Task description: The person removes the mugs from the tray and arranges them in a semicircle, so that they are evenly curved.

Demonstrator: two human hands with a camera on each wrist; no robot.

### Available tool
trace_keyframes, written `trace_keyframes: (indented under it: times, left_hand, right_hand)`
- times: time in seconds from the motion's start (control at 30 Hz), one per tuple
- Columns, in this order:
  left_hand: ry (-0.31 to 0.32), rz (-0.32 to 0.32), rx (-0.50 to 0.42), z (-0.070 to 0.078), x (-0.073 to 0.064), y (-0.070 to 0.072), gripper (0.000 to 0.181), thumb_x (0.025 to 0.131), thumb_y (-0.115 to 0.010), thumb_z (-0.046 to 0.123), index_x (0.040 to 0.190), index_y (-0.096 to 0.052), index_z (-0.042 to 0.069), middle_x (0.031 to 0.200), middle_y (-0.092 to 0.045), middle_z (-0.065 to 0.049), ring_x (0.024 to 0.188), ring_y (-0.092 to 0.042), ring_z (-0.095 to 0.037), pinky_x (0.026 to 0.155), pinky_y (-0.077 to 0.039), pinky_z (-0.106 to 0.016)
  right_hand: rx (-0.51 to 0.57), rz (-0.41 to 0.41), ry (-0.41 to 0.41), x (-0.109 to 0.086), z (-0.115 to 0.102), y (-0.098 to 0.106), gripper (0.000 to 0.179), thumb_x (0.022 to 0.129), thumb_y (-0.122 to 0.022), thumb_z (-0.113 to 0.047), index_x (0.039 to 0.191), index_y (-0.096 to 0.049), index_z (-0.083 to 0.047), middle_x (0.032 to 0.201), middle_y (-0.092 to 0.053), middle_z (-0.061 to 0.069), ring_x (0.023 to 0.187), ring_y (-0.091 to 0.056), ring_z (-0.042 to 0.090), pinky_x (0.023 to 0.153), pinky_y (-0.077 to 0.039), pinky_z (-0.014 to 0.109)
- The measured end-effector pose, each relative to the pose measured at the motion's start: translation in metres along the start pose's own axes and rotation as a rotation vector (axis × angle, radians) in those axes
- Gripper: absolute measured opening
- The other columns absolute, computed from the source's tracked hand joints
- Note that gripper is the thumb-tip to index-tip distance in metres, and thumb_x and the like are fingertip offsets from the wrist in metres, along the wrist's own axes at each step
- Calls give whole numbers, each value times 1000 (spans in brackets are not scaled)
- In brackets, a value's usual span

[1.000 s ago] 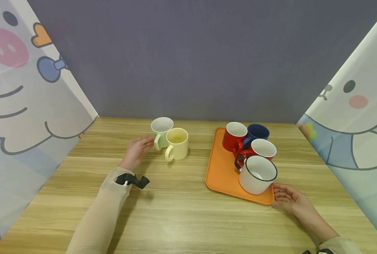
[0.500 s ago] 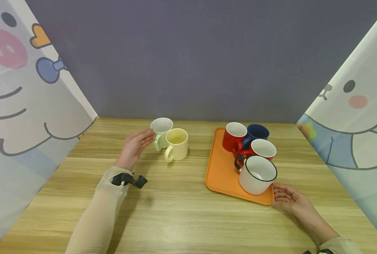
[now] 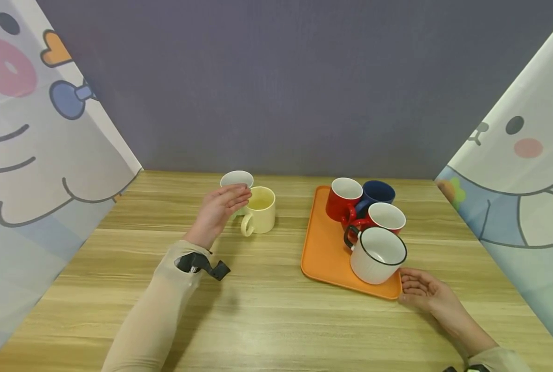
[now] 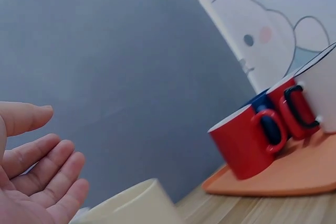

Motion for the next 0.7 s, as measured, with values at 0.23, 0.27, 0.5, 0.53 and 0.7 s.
trace_keyframes:
  times: [0.23, 0.27, 0.5, 0.53, 0.7]
  left_hand:
    - [8, -40, 31, -8, 1, -27, 29, 99, -51, -5, 125, -53, -17, 97, -71, -4, 93, -70, -14, 92, -54, -33]
    - [8, -49, 36, -9, 1, -31, 30, 99, -51, -5, 126, -52, -19, 97, -71, -4, 93, -69, -14, 93, -53, -34]
    - [42, -99, 72, -23, 2, -56, 31, 97, -55, -6, 125, -55, -18, 96, -72, -3, 92, -69, -14, 102, -47, -45]
    - [44, -107, 84, -24, 3, -60, 31, 97, -55, -6, 125, -55, -18, 97, -72, -4, 92, -69, -13, 103, -46, -46]
    - [54, -162, 147, -35, 4, -79, 35, 97, -55, -3, 128, -53, -19, 120, -65, -27, 103, -68, -20, 101, -48, -42]
  right_hand:
    - [5, -2, 12, 0, 0, 0, 49, 82, -71, 12, 128, -52, 13, 107, -64, 1, 93, -64, 10, 80, -54, 21]
    - [5, -1, 14, 0, 0, 0, 49, 82, -71, 12, 128, -52, 12, 107, -64, 1, 93, -64, 10, 80, -54, 21]
    - [3, 1, 16, 1, 1, 0, 50, 82, -71, 13, 128, -51, 13, 107, -64, 1, 93, -64, 9, 79, -54, 21]
    - [3, 3, 14, 2, 1, 0, 50, 82, -71, 13, 128, -51, 14, 107, -64, 1, 93, -64, 9, 79, -54, 21]
    - [20, -1, 28, 3, 2, 1, 49, 83, -68, 16, 128, -52, 14, 107, -64, 1, 93, -64, 10, 79, -54, 20]
Point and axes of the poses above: each hand's wrist, its own x-axis towards the middle knuckle, its own y-axis out of the back of the hand, z = x × y, the point moved 3 cm from there along x, towards the middle knuckle
